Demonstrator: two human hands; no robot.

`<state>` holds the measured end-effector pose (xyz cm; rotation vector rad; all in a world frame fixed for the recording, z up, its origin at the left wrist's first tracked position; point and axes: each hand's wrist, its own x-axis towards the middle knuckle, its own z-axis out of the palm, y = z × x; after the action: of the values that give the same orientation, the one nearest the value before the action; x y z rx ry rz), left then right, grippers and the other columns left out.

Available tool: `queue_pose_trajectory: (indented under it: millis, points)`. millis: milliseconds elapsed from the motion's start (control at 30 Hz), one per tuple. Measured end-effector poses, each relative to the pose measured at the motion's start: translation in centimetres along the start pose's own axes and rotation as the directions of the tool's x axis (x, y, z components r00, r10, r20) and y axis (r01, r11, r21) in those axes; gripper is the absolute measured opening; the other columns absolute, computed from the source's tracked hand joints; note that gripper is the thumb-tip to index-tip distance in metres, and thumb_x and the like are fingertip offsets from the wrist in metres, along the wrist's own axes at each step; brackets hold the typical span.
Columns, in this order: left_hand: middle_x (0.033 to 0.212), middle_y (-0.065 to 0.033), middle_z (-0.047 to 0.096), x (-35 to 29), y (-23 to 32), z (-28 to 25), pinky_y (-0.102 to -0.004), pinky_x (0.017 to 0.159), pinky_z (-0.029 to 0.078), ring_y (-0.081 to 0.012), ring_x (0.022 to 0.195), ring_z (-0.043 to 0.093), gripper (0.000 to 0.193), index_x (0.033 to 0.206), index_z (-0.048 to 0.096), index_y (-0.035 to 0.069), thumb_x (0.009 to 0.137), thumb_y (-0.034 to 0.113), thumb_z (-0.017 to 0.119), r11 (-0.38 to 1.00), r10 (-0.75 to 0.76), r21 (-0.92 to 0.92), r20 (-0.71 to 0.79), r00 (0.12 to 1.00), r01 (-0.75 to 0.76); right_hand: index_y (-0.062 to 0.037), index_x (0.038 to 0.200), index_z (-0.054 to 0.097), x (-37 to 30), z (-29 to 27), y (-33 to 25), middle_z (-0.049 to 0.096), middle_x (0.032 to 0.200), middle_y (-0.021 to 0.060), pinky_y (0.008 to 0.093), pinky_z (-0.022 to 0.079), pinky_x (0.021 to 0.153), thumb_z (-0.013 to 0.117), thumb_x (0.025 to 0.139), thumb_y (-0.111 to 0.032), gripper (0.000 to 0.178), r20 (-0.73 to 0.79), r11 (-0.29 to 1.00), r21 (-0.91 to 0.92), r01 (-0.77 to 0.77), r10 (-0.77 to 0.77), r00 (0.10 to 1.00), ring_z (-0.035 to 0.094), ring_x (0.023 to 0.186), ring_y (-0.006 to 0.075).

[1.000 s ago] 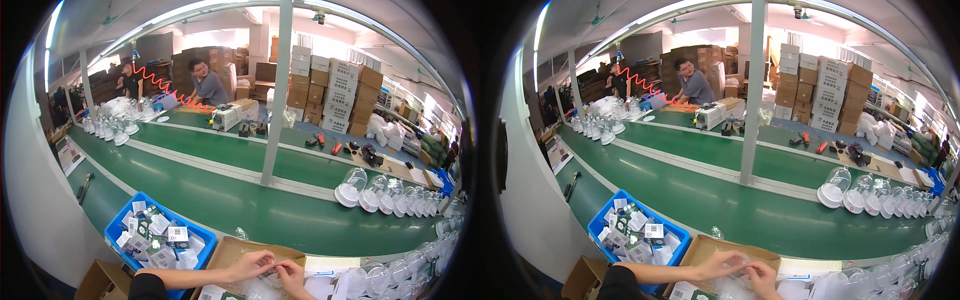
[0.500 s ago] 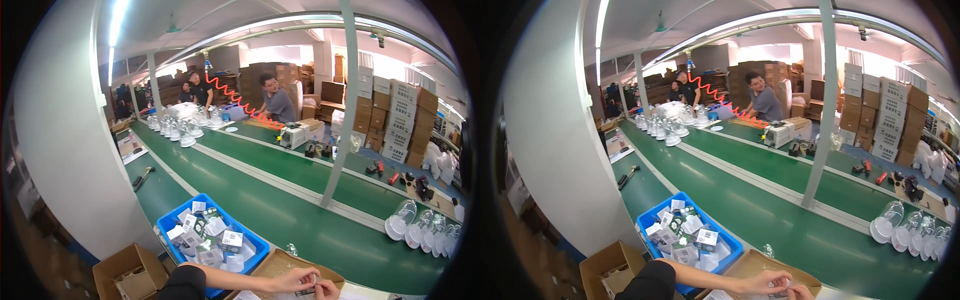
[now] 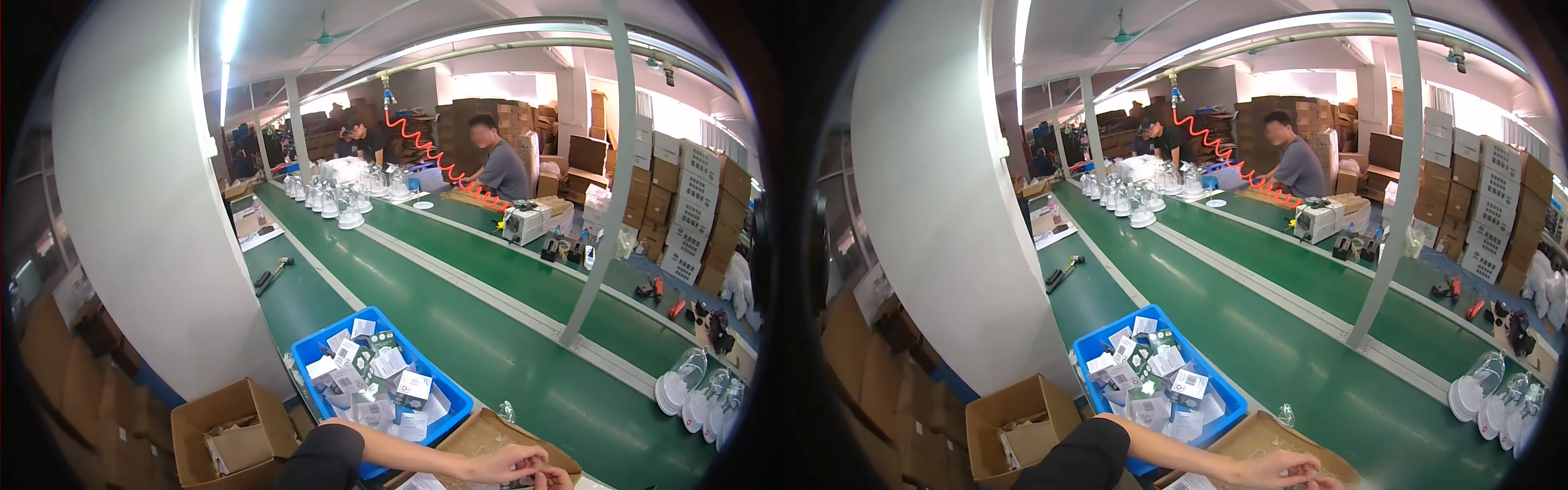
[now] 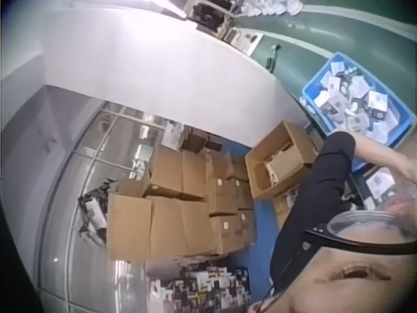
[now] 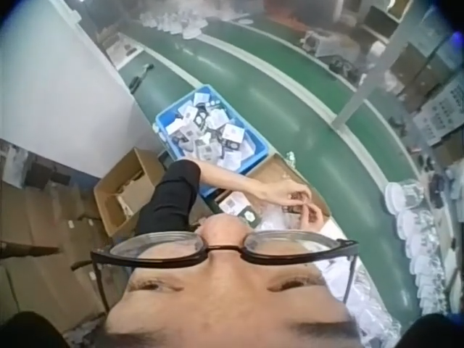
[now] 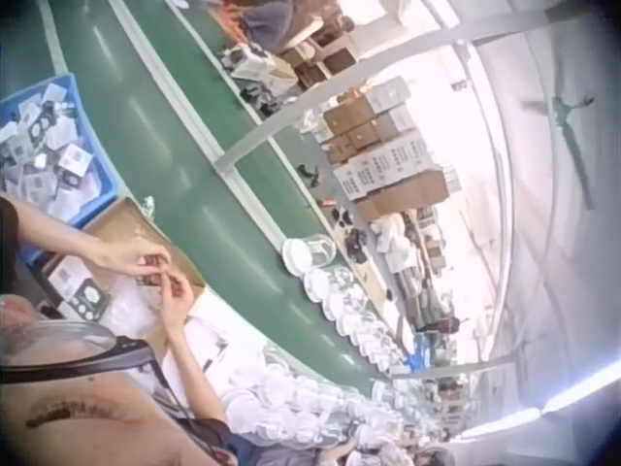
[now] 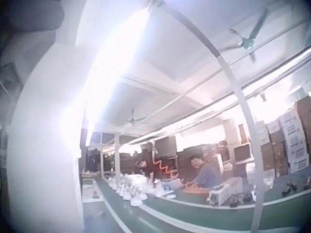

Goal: Assembling lighting components and placing them into boxes on a production line.

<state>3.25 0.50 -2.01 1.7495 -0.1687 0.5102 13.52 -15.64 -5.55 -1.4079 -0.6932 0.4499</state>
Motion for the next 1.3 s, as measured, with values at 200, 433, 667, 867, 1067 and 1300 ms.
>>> queue_pose_trajectory:
  millis: [200,433,667,867,1067,1300]
  points:
    - [0.086,-0.0107,0.069,0.5,2.7,-0.4,-0.0299,0.063,0.054,-0.0186,0.074,0.068,0.024,0.11,0.057,0.001,0.088,0.011,0.062,0.988,-0.06,0.143,0.02,0.998,0.056,-0.0028,0.099,0.067,-0.1,-0.5,0.4,0.069,0.09,0.0045,0.0218,0.049,0.061,0.069,0.088,-0.005,0.012,0.025,0.997,-0.062,0.035,-0.034,0.999,0.063,0.071,0.0105]
    - [0.084,-0.0104,0.069,0.4,2.8,-0.3,-0.0288,0.063,0.054,-0.0185,0.073,0.068,0.023,0.108,0.058,0.001,0.087,0.011,0.063,0.981,-0.045,0.187,0.011,0.999,0.042,-0.0003,0.099,0.065,-0.9,-0.3,-0.7,0.067,0.094,0.0083,0.0247,0.052,0.073,0.064,0.09,0.0,0.009,0.063,0.987,-0.135,0.09,-0.082,0.995,0.064,0.082,0.0148]
    - [0.079,-0.0024,0.062,-0.5,0.4,-0.3,-0.0239,0.062,0.049,-0.0083,0.07,0.06,0.026,0.114,0.056,0.007,0.089,0.006,0.063,0.993,-0.099,0.067,0.1,0.99,0.093,0.0006,0.096,0.061,-0.9,0.3,-2.6,0.063,0.095,0.0067,0.0238,0.052,0.073,0.062,0.089,0.003,0.007,0.17,0.954,-0.254,0.159,-0.117,0.978,0.062,0.085,0.0132]
    - [0.083,-0.0042,0.064,0.2,1.4,-0.8,-0.0247,0.063,0.049,-0.009,0.069,0.06,0.027,0.114,0.054,0.004,0.088,0.004,0.063,0.989,-0.14,0.054,0.12,0.983,0.135,0.0003,0.096,0.062,-0.4,0.6,-3.6,0.063,0.092,0.0053,0.0231,0.052,0.071,0.062,0.089,0.001,0.007,0.141,0.953,-0.269,0.141,-0.105,0.984,0.064,0.082,0.0128]
    - [0.084,-0.0044,0.064,0.7,2.0,-0.6,-0.0254,0.066,0.05,-0.0094,0.072,0.06,0.025,0.113,0.056,0.002,0.089,0.004,0.062,0.986,-0.165,0.034,0.099,0.981,0.162,0.001,0.099,0.056,-0.3,0.1,0.3,0.063,0.089,0.0058,0.0208,0.051,0.058,0.055,0.091,0.003,0.008,0.041,0.997,0.052,0.06,-0.062,0.997,0.064,0.074,0.0119]
    - [0.089,-0.0097,0.063,0.9,4.5,-2.6,-0.0285,0.07,0.051,-0.0171,0.081,0.063,0.016,0.102,0.061,0.0,0.086,0.001,0.06,0.969,-0.005,0.246,0.005,1.0,0.004,-0.0013,0.098,0.055,-1.1,0.4,-0.5,0.062,0.086,0.0052,0.0202,0.049,0.056,0.057,0.091,-0.002,0.007,0.008,0.997,0.071,0.033,-0.033,0.999,0.062,0.072,0.01]
